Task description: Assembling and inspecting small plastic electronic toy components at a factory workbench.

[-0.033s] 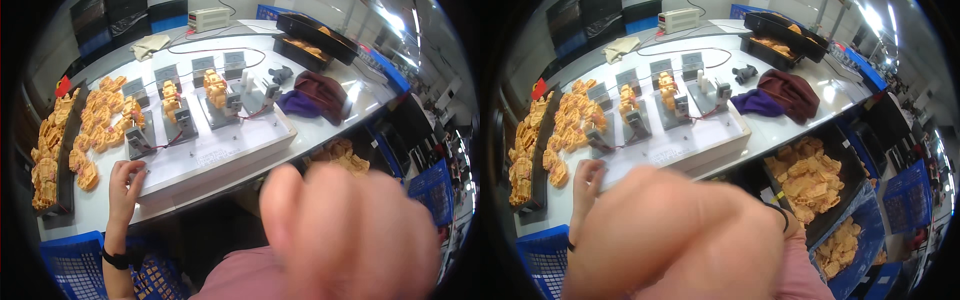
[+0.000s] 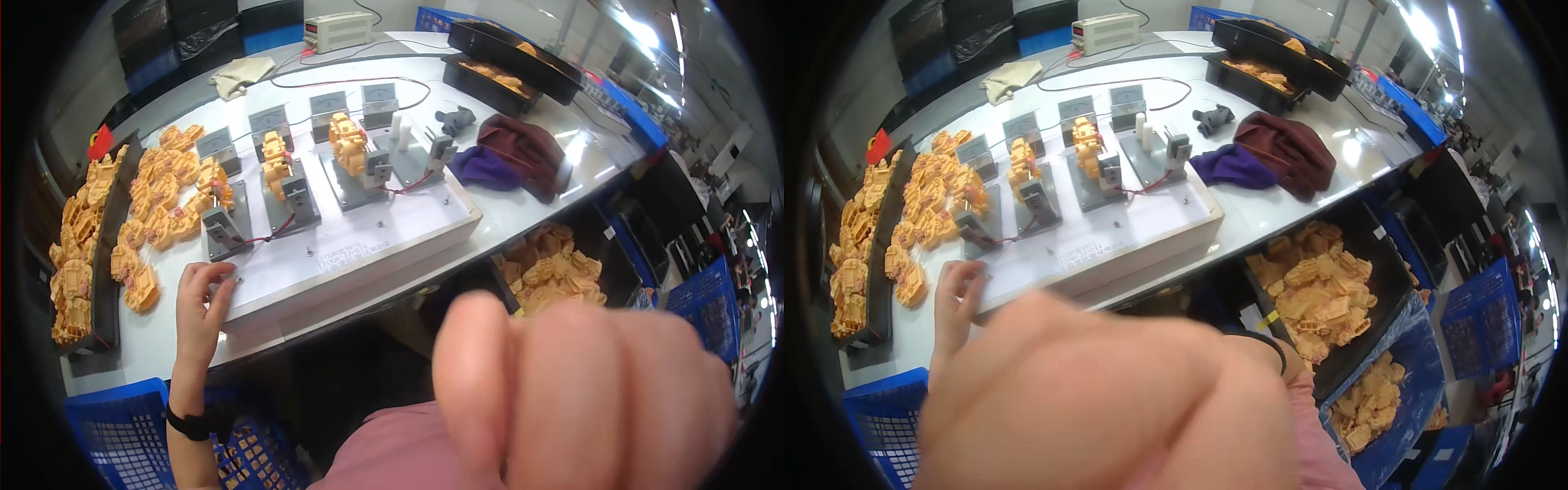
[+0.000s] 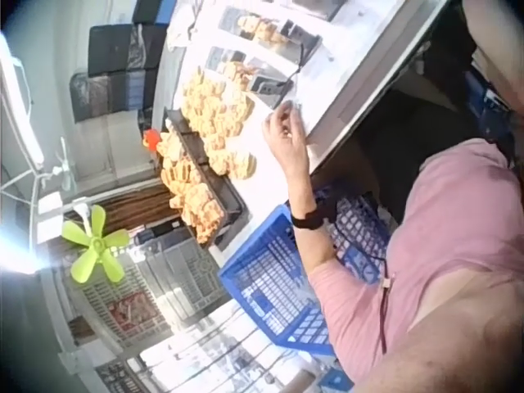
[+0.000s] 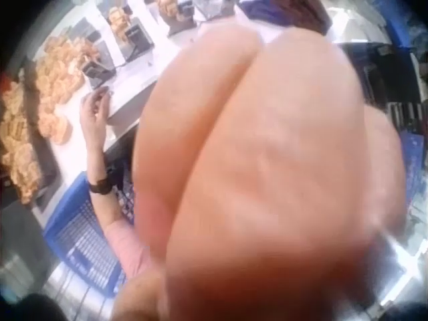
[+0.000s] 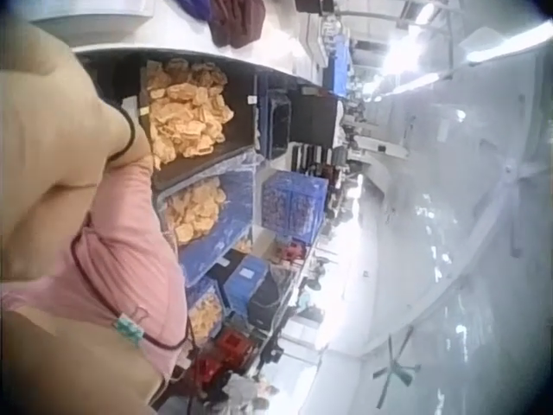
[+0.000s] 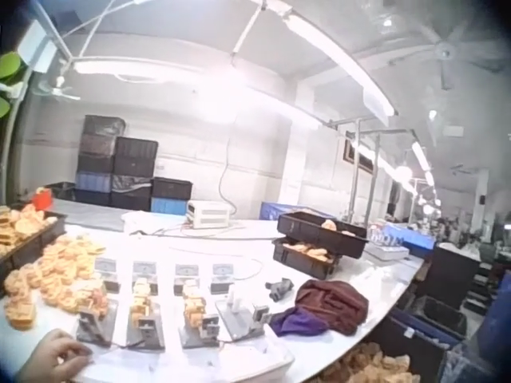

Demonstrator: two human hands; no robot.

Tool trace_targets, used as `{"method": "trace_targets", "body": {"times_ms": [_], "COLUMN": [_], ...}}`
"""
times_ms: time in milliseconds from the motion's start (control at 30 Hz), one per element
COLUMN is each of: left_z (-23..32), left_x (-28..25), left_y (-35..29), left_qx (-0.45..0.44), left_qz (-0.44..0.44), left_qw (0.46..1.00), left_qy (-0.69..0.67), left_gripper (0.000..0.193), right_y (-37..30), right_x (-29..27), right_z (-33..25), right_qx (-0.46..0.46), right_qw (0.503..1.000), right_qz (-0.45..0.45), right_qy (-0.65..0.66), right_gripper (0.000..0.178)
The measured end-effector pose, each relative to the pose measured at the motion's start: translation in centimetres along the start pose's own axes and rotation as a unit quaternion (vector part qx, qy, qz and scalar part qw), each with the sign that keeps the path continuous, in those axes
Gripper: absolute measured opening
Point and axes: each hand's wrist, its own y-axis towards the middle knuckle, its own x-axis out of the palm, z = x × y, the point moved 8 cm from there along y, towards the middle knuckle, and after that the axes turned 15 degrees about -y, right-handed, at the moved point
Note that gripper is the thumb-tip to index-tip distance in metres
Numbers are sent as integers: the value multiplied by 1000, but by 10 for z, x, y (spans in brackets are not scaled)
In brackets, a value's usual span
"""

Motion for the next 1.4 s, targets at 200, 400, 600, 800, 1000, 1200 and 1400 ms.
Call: {"method": "trace_targets", "body": {"times_ms": [200, 400, 600, 800, 1000, 1200, 1400], "left_z": [7, 6, 16, 4, 12, 13, 11], "left_x": [14, 0, 15, -6, 10, 10, 3], "left_y": [16, 2, 14, -4, 9, 12, 7], "left_qx": [10, 3, 32, 6, 34, 35, 24], "left_qz": [-19, -7, -26, -7, -40, -28, -25], "left_qw": [1000, 1000, 999, 999, 998, 999, 999], "left_qy": [-3, 13, 15, 50, 36, 24, 42], "left_gripper": [19, 17, 17, 19, 19, 19, 19], "right_y": [20, 16, 6, 14, -13, 2, 10], "right_x": [43, 45, 40, 69, 42, 73, 68], "right_z": [14, 13, -7, 7, -15, -14, -2], "right_qx": [13, 16, 11, 34, 36, 41, 62], "right_qw": [999, 999, 989, 989, 976, 968, 971], "right_qz": [27, 11, -10, 21, 0, -7, 16], "right_qy": [-22, 29, 148, 146, 214, 248, 229], "right_gripper": [15, 13, 12, 11, 10, 9, 9]}}
